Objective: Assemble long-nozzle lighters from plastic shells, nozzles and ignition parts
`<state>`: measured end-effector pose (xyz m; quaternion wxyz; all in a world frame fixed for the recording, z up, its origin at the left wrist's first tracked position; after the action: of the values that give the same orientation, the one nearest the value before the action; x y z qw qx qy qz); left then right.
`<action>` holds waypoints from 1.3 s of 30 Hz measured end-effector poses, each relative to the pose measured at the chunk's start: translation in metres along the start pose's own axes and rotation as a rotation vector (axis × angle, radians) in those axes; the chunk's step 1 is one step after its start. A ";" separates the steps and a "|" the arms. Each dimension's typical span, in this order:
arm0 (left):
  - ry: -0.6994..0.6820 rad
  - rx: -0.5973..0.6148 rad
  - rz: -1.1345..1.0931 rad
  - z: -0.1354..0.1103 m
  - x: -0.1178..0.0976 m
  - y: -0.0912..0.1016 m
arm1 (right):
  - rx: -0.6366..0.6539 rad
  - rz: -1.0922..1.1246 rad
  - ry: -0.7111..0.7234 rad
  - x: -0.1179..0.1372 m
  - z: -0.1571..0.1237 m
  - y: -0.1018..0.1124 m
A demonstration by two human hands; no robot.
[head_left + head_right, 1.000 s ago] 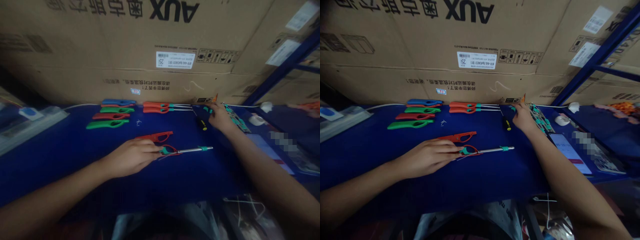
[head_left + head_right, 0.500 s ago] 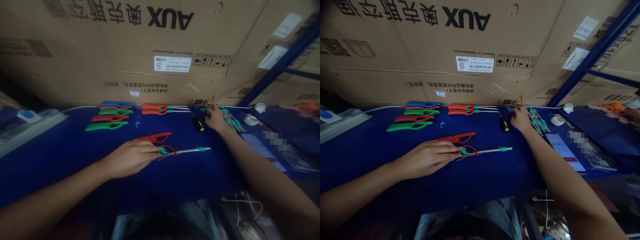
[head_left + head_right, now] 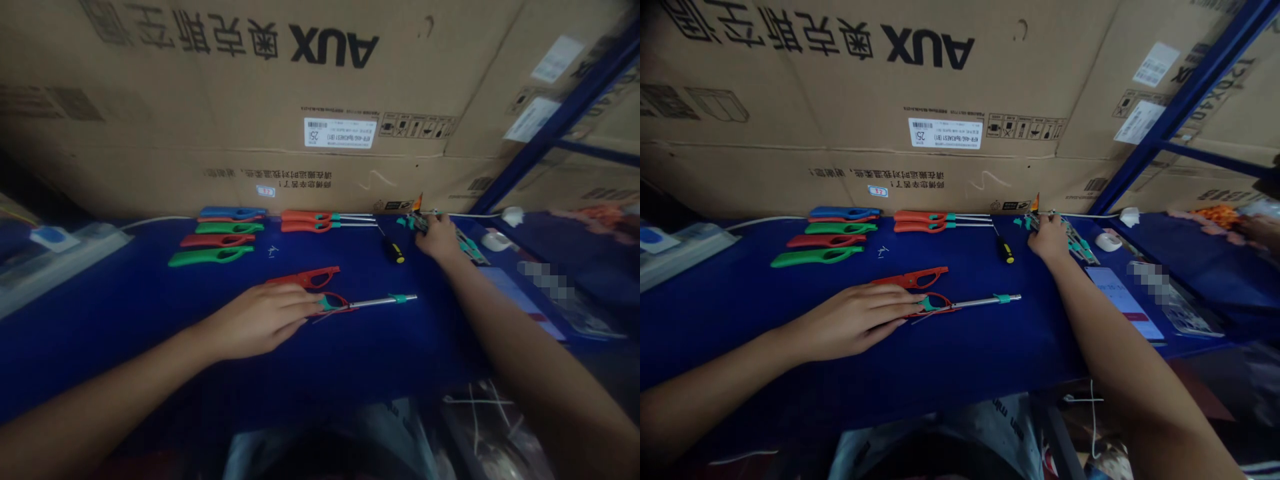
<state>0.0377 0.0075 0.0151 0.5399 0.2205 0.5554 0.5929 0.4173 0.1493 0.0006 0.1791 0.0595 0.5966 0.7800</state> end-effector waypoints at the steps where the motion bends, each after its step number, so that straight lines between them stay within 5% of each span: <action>1: 0.001 0.000 -0.004 0.000 0.000 0.000 | 0.002 -0.007 -0.028 -0.002 -0.001 0.002; 20: -0.027 -0.001 0.019 0.000 -0.001 0.001 | 0.107 -0.076 -0.203 -0.030 0.003 0.005; 25: -0.012 -0.018 -0.039 0.002 -0.003 0.002 | 0.038 -0.010 -0.201 -0.032 0.002 0.019; 28: 0.087 -0.149 -0.131 0.004 -0.002 0.005 | -0.079 0.065 -0.165 -0.022 -0.003 0.042; 31: 0.213 -0.383 -0.300 0.004 0.002 0.009 | -0.159 0.246 -0.032 0.007 -0.019 0.064; 32: 0.236 -0.431 -0.347 0.004 0.002 0.009 | -0.181 0.477 0.035 0.020 -0.030 0.071; 35: 0.298 -0.495 -0.477 0.007 0.001 0.008 | -0.031 1.013 0.342 0.070 -0.077 0.085; 39: 0.390 -0.515 -0.731 0.012 -0.002 0.005 | 0.163 1.195 0.675 0.119 -0.148 0.101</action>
<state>0.0463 0.0118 0.0234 0.6355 -0.2450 0.5225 0.5130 0.2407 0.0334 0.0405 -0.4818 0.1454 0.5415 0.6734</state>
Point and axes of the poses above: each hand's wrist, its own z-axis towards the middle knuckle, its own y-axis out of the back of the hand, x = y × z, the point moved 5 cm from there along z, towards the middle knuckle, and after that the axes turned 12 degrees about -z, right-handed, at the moved point
